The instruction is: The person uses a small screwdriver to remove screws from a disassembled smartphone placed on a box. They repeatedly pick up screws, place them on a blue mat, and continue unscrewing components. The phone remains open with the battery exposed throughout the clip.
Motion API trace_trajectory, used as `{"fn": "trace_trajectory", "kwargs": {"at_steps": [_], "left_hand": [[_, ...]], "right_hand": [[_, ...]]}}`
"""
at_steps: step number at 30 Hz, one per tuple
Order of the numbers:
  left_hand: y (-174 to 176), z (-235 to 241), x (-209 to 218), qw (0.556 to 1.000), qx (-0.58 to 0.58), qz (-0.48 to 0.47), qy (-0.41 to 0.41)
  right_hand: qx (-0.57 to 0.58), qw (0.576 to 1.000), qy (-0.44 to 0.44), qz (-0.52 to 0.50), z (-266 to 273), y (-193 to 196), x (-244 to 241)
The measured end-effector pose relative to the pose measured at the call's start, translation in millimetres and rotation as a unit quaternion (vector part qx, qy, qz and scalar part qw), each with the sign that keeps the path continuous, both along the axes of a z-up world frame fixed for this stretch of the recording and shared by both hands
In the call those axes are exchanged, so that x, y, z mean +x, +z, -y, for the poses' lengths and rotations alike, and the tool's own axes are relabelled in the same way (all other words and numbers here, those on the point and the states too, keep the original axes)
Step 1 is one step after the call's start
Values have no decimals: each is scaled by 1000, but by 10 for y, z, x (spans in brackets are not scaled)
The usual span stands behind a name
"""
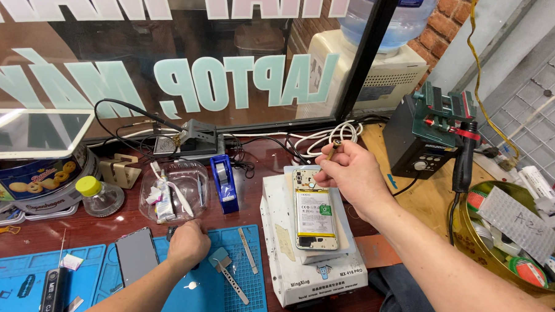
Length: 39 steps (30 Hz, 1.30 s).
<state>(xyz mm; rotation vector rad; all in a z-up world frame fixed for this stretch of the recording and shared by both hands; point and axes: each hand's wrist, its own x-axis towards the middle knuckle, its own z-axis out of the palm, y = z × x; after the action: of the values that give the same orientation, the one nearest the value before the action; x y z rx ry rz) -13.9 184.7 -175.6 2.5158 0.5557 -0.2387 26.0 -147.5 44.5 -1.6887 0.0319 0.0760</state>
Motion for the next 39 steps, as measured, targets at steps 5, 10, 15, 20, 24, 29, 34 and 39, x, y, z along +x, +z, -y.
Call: {"fn": "trace_trajectory", "kwargs": {"at_steps": [5,10,15,20,24,29,34,39], "left_hand": [[154,38,-52,1000,2,-20,-9],[253,52,-69,999,19,-46,-4],[135,19,-44,1000,-3,5,5],[-33,-18,66,998,-46,-1,44],[-101,-60,84,991,-105,-28,77],[9,-16,53,987,-143,-18,72],[419,132,-5,979,-159,-8,124],[1041,530,107,901,-394,90,159]], "right_hand": [[-8,1000,2,4,48,13,-39],[-50,998,-16,21,98,22,-31],[-62,998,-9,10,189,5,-13],[-41,999,8,12,263,-23,-25],[-41,999,-1,-1,275,-46,-15],[-14,1000,-1,-21,280,-51,-32],[-40,999,-28,6,304,-18,-12],[106,994,-7,2,365,77,23]]}}
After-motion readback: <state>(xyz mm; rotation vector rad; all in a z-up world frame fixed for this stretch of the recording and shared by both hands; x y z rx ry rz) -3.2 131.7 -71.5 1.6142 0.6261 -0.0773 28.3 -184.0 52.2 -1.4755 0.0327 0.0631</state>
